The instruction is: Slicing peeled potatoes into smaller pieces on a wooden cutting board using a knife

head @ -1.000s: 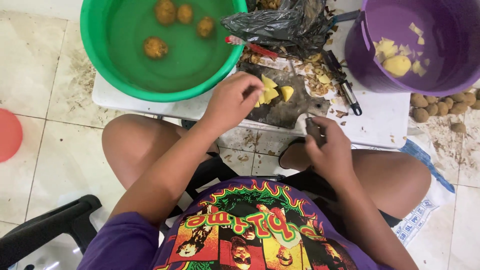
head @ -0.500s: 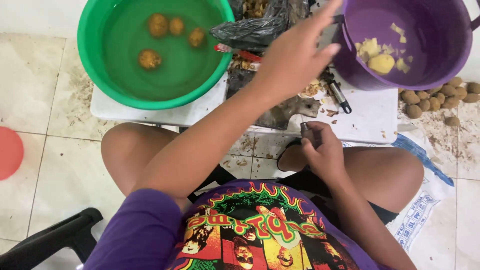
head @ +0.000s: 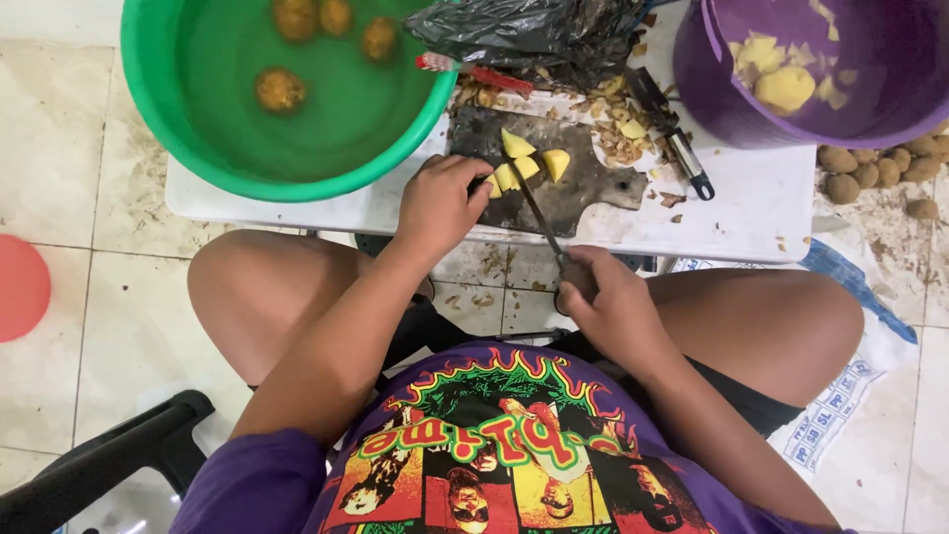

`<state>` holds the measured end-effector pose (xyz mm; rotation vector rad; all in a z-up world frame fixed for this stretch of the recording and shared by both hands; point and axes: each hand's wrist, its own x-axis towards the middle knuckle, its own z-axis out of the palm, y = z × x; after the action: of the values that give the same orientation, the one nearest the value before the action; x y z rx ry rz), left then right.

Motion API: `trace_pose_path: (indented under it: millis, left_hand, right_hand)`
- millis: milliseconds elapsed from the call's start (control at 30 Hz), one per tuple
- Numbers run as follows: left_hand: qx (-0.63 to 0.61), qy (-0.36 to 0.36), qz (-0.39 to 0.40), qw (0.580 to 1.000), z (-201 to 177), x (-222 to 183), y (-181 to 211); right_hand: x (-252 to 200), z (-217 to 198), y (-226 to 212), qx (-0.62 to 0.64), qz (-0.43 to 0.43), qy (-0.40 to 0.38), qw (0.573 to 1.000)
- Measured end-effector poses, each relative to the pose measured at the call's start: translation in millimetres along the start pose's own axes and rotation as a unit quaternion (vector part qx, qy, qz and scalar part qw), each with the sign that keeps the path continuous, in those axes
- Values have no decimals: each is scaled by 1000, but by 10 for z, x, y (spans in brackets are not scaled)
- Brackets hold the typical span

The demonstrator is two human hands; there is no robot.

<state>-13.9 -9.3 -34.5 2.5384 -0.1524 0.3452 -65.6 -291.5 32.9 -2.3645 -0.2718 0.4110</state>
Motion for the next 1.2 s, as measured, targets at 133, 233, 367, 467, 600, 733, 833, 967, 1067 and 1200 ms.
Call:
trace_pose_path:
  millis: [133,233,367,467,600,733,833,967,1067,1200]
  left_hand:
    - [5,2,2,1000,68,9,-77]
    - [-16,10,12,1000,-11,29,-9]
    - [-7,17,44,999,-52,17,25]
    - [30,33,85,995,-73,26,44]
    - [28,52,134,989,-94,72,34]
    - [42,99,164,981,-42,66,-22]
    - [37,101,173,979,-66,69,-20]
    - [45,101,183,977,-89,90,-13]
    - [30,86,184,979,-73,91,-33]
    - [31,96,181,978,-33,70,-72]
  right_hand:
    - [-20,30,-29,-4,14,-48,999]
    - [-29,22,-73,-3,1,-61,998]
    - [-34,6,-109,-13,2,-65,998]
    - [-57,-5,-129,-39,-20,-47,998]
    - [-85,47,-57,-36,-59,-30,997]
    - [-125,116,-73,-44,-74,-9,996]
    - [-145,155,-89,-52,-81,-2,995]
    - [-127,157,-131,-51,-91,-6,995]
    - [-125,147,-130,-58,-95,-24,994]
    - [-145,153,-164,-55,-88,-18,994]
